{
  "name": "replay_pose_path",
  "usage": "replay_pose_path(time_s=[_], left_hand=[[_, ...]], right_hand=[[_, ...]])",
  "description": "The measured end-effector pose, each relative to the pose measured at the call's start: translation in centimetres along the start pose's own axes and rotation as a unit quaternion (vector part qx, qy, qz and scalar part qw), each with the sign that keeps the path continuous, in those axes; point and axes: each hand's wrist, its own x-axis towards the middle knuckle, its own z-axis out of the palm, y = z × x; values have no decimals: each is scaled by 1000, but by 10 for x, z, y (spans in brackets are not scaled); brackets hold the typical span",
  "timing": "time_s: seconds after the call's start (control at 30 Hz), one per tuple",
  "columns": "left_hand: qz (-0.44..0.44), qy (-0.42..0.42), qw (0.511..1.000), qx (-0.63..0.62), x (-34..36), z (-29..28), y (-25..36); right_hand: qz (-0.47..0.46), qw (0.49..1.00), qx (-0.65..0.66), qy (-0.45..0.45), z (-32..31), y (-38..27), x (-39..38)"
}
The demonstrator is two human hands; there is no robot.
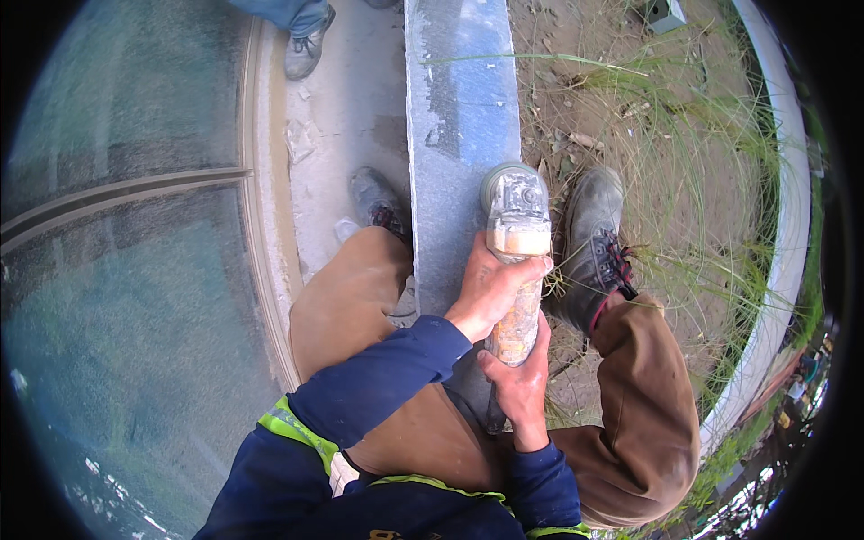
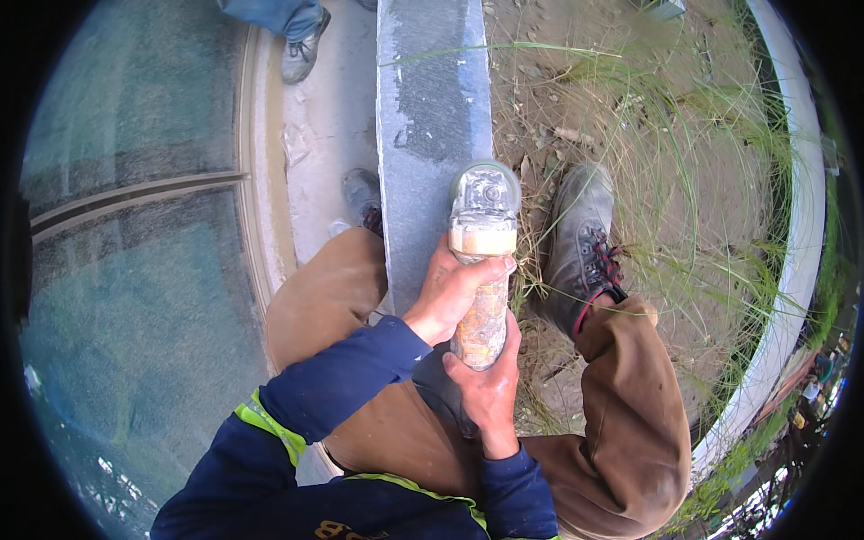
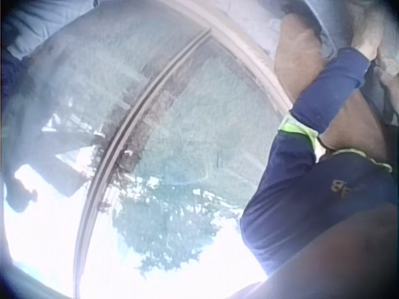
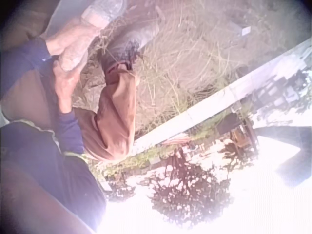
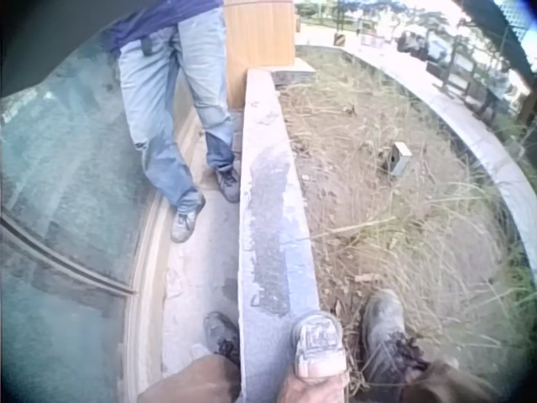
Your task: The person uses an angle grinder to smooth a concrete curb, moving the tool back and forth along the edge. The person occasionally pauses to wipe dust from the surface with a hand.
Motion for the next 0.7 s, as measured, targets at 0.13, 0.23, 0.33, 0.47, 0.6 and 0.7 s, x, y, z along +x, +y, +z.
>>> replay_pose_path(time_s=[0.13,0.23,0.33,0.47,0.6,0.7], left_hand=[[-11,-25,1000,14,2,7,-6],[0,-10,1000,8,1,2,-1],[18,3,1000,-17,-5,-4,16],[42,-8,998,-37,-2,-15,21],[35,-4,999,-7,2,1,11],[-5,-11,1000,19,3,10,2]], right_hand=[[21,1000,16,13,-3,1,-3],[7,1000,7,11,1,-1,-1],[-36,999,-24,3,9,3,7],[-41,996,-78,-16,13,-17,10],[-24,999,-35,16,5,-10,8],[-6,999,-18,26,-3,-3,4]])
